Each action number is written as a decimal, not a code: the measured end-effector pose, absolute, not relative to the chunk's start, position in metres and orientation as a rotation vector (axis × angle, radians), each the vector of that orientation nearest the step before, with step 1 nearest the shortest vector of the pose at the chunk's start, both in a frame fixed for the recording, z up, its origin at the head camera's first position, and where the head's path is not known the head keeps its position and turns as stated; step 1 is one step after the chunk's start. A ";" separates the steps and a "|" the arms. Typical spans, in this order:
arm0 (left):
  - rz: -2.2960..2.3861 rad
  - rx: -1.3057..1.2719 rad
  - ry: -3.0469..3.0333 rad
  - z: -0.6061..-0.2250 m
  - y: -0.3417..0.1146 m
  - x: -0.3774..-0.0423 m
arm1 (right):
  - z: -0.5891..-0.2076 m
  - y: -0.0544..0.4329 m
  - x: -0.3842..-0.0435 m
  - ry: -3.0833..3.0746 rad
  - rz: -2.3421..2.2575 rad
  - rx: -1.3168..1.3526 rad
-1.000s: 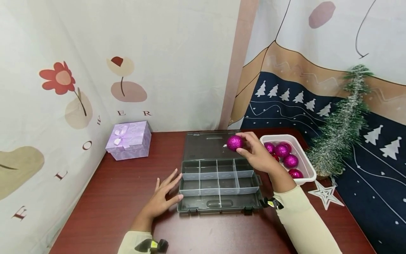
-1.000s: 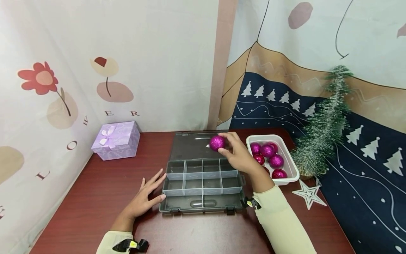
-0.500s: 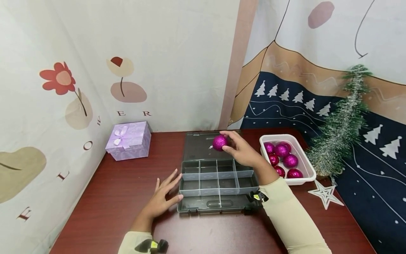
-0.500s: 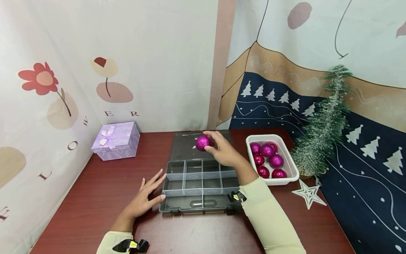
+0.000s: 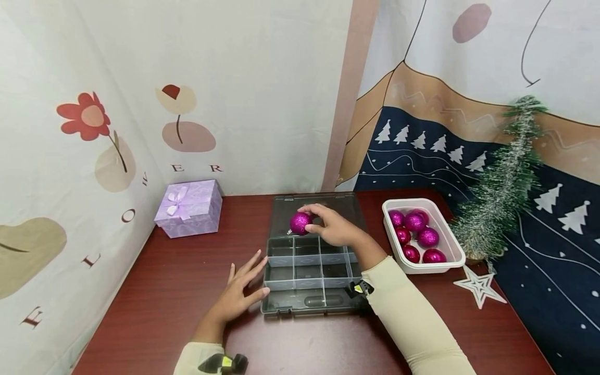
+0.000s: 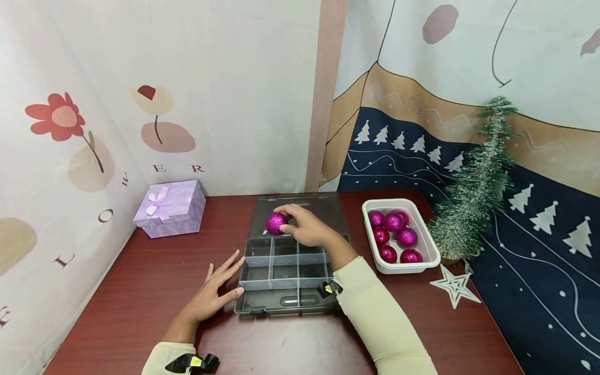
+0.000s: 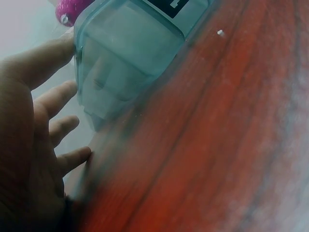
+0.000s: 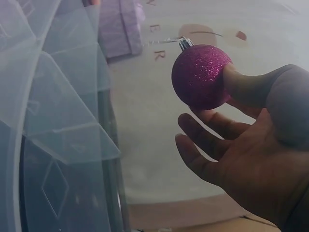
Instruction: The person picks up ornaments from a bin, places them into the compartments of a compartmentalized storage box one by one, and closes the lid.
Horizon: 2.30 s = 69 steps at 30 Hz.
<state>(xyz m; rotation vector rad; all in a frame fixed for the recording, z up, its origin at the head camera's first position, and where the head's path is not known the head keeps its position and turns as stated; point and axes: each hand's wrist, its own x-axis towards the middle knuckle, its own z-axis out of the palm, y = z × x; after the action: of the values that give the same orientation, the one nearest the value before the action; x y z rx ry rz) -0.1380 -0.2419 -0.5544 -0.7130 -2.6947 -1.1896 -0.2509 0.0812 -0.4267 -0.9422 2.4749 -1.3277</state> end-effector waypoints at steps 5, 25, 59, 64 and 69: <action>-1.194 -0.709 -2.703 -0.555 -0.242 -0.138 | -0.432 0.066 -0.254 2.496 -1.206 -0.941; -1.228 -0.713 -2.703 -0.559 -0.244 -0.141 | -0.453 0.033 -0.263 2.512 -0.949 -0.961; -1.229 -0.718 -2.703 -0.559 -0.244 -0.141 | -0.477 0.018 -0.263 2.552 -0.696 -0.868; -1.230 -0.724 -2.704 -0.561 -0.245 -0.142 | -0.475 0.017 -0.263 2.552 -0.661 -0.860; -1.231 -0.726 -2.706 -0.562 -0.245 -0.143 | -0.473 0.017 -0.262 2.534 -0.680 -0.881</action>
<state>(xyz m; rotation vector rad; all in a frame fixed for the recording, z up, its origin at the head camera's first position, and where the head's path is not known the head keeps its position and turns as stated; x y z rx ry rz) -0.1428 -0.2448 -0.5616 -0.7261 -2.7058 -1.2311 -0.2624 0.0174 -0.4730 -0.8810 2.5345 -0.6801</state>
